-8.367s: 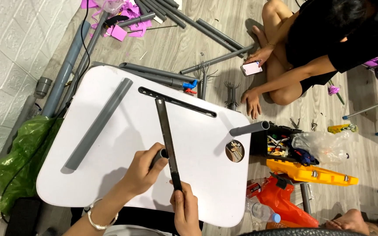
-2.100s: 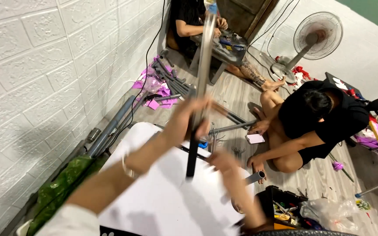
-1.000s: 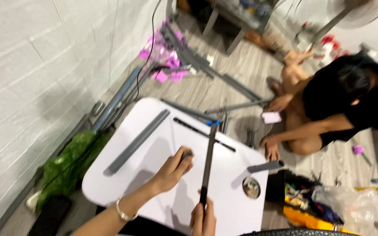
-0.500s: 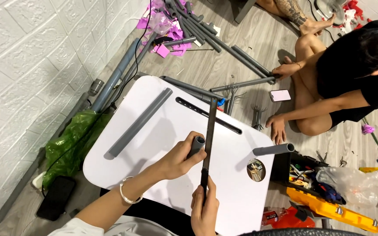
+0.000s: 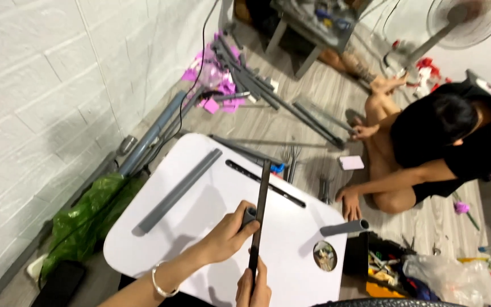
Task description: The person uses a handheld hacksaw blade to cut a grey plastic pipe on a small table.
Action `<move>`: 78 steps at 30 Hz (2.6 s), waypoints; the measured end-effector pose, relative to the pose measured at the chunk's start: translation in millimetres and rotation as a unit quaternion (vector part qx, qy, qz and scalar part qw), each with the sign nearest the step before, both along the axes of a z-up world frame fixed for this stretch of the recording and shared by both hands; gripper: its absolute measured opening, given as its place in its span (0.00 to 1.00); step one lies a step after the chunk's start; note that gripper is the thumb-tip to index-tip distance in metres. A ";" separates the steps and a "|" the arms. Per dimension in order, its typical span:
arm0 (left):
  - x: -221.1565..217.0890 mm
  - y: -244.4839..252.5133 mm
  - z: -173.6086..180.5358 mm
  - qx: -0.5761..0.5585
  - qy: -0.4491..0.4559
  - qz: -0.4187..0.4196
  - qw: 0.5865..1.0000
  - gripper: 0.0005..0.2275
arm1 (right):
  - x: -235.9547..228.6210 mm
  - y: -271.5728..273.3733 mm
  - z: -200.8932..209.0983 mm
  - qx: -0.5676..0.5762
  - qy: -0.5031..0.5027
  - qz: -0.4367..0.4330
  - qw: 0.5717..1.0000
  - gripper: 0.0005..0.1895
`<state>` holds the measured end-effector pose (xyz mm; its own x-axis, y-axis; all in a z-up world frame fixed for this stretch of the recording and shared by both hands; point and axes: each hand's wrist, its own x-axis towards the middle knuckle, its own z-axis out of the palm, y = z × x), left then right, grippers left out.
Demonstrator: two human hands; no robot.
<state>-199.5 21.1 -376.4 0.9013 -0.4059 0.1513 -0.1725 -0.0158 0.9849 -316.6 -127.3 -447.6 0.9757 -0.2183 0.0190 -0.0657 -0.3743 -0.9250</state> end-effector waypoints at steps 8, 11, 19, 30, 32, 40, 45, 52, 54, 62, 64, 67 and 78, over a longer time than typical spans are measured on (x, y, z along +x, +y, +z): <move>-11.1 -3.8 -2.1 0.020 0.017 0.016 1.000 0.18 | -1.5 -20.8 -67.2 -0.064 -0.053 -0.029 0.996 0.20; -6.0 -4.0 -5.3 0.031 0.001 0.022 0.999 0.19 | -1.7 -17.0 -56.7 -0.079 0.059 -0.043 0.994 0.21; -22.7 -15.2 -15.2 0.018 -0.071 0.051 0.996 0.16 | -8.7 -19.4 -84.5 -0.043 0.010 -0.049 0.998 0.13; -24.3 -19.8 -22.8 0.057 0.006 0.027 0.998 0.18 | -7.1 -15.1 -45.3 0.024 -0.009 -0.036 0.999 0.14; -13.6 -18.3 -37.7 0.021 -0.018 0.064 0.998 0.22 | -4.8 -10.3 -37.1 0.039 -0.011 -0.031 0.999 0.14; -30.7 -23.6 -20.1 0.023 -0.064 0.102 0.992 0.26 | -3.2 -12.5 -38.5 0.077 0.000 -0.019 0.997 0.15; -18.7 -12.9 -13.0 0.017 -0.001 0.133 0.991 0.24 | -6.2 -12.8 -40.7 0.098 0.008 -0.015 0.995 0.15; -18.8 -11.2 -2.2 0.010 -0.025 0.112 0.993 0.25 | -15.9 -9.2 -70.3 0.093 0.031 -0.003 0.995 0.15; -19.3 -10.7 8.2 -0.003 -0.019 0.127 0.992 0.25 | -14.1 -5.2 -57.4 0.058 0.051 0.015 0.997 0.15; -11.5 -2.1 2.5 -0.034 -0.053 0.137 0.989 0.23 | -22.0 1.2 -43.8 0.041 0.041 0.027 0.998 0.15; -31.6 -16.3 -12.1 -0.013 -0.013 0.108 0.994 0.22 | -27.3 9.5 -11.5 0.049 0.070 0.005 0.996 0.17; -28.3 -18.3 -17.2 -0.004 0.001 0.083 0.997 0.22 | -12.8 18.4 8.3 0.082 0.050 -0.015 0.995 0.17; -27.2 -16.2 -16.5 0.013 0.001 0.107 0.994 0.20 | -16.9 11.8 -20.9 0.174 0.087 -0.024 0.981 0.18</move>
<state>-226.7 4.9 -392.9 0.9677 -0.2083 0.1419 -0.1609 -0.0773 0.9839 -333.5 -115.4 -468.5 0.9458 -0.2283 -0.2308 -0.2436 -0.0295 -0.9694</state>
